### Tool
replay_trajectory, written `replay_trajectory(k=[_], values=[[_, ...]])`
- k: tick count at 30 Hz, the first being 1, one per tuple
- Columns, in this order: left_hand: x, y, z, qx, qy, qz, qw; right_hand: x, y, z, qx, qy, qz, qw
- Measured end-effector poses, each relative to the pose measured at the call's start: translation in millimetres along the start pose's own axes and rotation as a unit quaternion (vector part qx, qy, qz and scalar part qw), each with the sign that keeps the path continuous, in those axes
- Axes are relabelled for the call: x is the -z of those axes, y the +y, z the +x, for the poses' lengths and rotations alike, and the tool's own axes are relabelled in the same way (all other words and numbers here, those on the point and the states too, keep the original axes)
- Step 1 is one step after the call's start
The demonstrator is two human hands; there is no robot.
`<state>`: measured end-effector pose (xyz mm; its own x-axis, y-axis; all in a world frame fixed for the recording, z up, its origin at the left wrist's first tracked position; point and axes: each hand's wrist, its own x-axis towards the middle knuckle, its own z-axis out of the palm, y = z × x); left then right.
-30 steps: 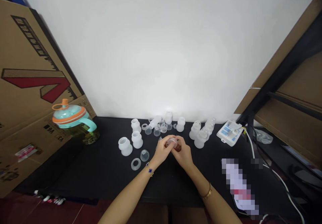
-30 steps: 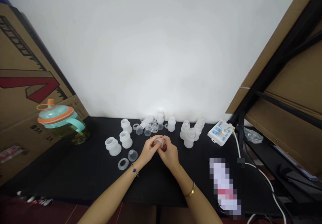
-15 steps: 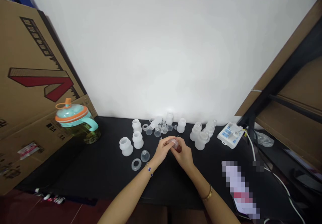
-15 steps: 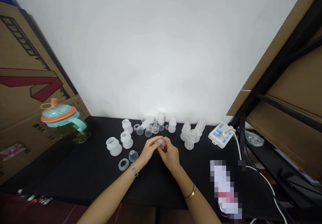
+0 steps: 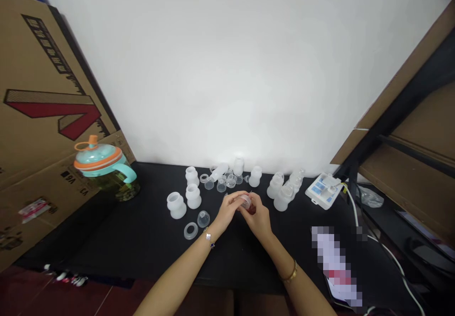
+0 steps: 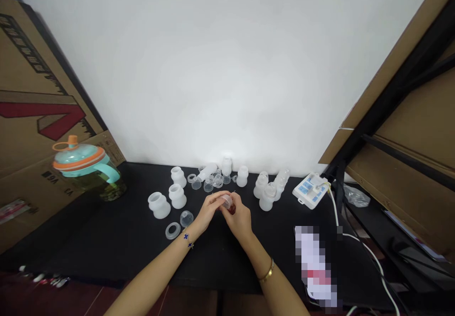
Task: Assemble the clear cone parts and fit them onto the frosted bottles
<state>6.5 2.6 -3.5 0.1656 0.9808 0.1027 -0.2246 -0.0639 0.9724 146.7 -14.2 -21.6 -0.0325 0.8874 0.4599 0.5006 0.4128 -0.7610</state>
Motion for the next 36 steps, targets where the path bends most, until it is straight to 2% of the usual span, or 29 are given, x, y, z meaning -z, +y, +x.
replay_trajectory(k=[6,9,14,18,24,30,36], values=[[-2.4,5,-1,-0.012,-0.024,-0.018,0.999,1,-2,-1,-0.005,0.005,0.002,1.0],[-4.5,9,-3,0.013,-0.04,-0.05,0.998,1,-3,-1,-0.01,0.018,-0.005,1.0],[-5.0,8,-2,0.039,-0.025,-0.061,0.997,-1,-3,-1,-0.006,0.035,-0.016,0.999],[-2.7,2,0,0.005,-0.025,-0.038,0.999,0,-5,0,-0.008,0.031,-0.015,0.999],[-1.2,0,-1,-0.085,0.002,0.09,0.992,2,-8,1,-0.014,0.032,0.007,0.999],[-2.5,6,-4,-0.092,0.018,0.139,0.986,4,-11,2,-0.018,0.03,0.026,0.999],[-1.0,4,-3,-0.088,0.027,0.139,0.986,3,-9,2,-0.005,0.022,0.025,0.999]])
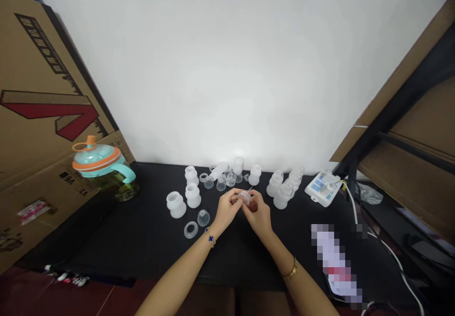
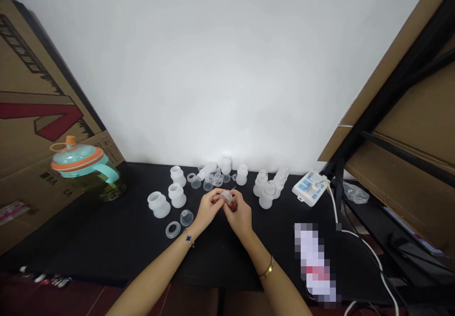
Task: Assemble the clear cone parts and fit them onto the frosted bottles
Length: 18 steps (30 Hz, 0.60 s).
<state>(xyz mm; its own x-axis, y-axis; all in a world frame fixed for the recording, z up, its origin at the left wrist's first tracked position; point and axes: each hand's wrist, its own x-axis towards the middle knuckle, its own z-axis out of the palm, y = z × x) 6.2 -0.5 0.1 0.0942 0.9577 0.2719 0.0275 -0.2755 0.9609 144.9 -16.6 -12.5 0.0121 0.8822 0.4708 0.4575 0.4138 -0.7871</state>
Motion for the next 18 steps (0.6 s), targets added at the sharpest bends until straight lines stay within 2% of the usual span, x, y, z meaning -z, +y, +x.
replay_trajectory(k=[18], values=[[0.6,-9.1,2.6,-0.001,0.006,0.032,0.999,-2.3,7.3,2.8,-0.007,-0.012,-0.014,1.0]])
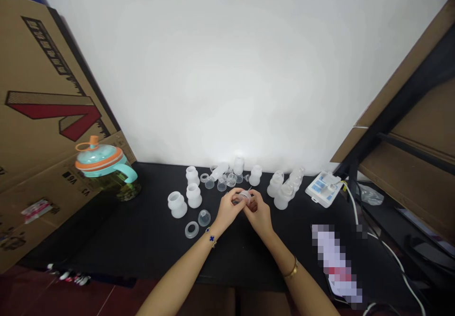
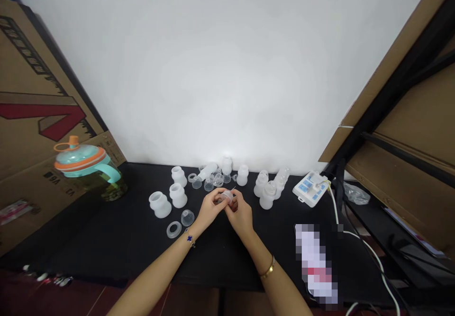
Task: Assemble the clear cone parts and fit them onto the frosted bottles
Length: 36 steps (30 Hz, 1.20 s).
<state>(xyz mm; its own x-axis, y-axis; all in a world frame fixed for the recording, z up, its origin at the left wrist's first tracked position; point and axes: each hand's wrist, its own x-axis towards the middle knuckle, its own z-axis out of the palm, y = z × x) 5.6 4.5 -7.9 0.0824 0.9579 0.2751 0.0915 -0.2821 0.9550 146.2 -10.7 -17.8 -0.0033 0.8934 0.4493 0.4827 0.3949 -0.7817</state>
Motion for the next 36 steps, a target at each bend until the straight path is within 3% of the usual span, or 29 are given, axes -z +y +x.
replay_trajectory(k=[36], values=[[-0.7,0.3,0.1,0.03,-0.005,-0.047,0.998,0.0,0.7,-0.1,-0.006,-0.017,0.019,1.0]])
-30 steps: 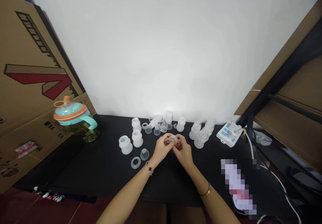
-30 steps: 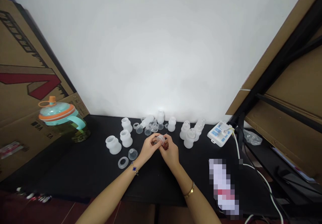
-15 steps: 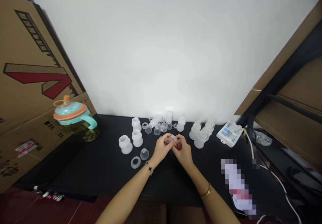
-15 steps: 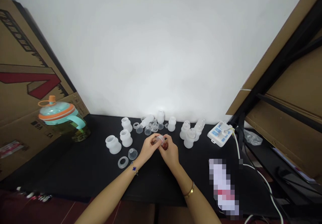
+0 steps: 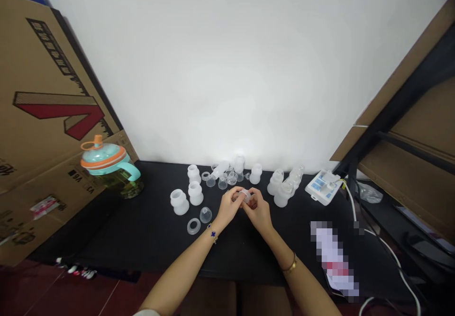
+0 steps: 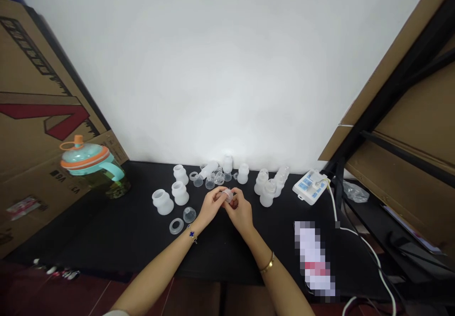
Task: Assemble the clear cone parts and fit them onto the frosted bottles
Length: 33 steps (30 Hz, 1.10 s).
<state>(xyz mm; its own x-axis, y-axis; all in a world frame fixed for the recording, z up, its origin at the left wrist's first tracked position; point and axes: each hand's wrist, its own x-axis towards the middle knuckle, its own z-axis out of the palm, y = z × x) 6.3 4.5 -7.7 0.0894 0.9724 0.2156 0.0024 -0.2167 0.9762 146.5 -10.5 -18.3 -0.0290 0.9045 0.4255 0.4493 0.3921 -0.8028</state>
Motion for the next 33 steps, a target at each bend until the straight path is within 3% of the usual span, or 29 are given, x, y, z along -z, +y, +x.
replay_trajectory(k=[16,33], values=[[-0.1,-6.1,3.0,0.022,-0.002,-0.037,0.999,0.7,-0.3,1.0,-0.002,-0.005,0.0,1.0],[0.8,-0.6,-1.0,-0.057,0.003,0.096,0.994,-0.5,2.1,2.8,0.005,-0.003,0.001,1.0]])
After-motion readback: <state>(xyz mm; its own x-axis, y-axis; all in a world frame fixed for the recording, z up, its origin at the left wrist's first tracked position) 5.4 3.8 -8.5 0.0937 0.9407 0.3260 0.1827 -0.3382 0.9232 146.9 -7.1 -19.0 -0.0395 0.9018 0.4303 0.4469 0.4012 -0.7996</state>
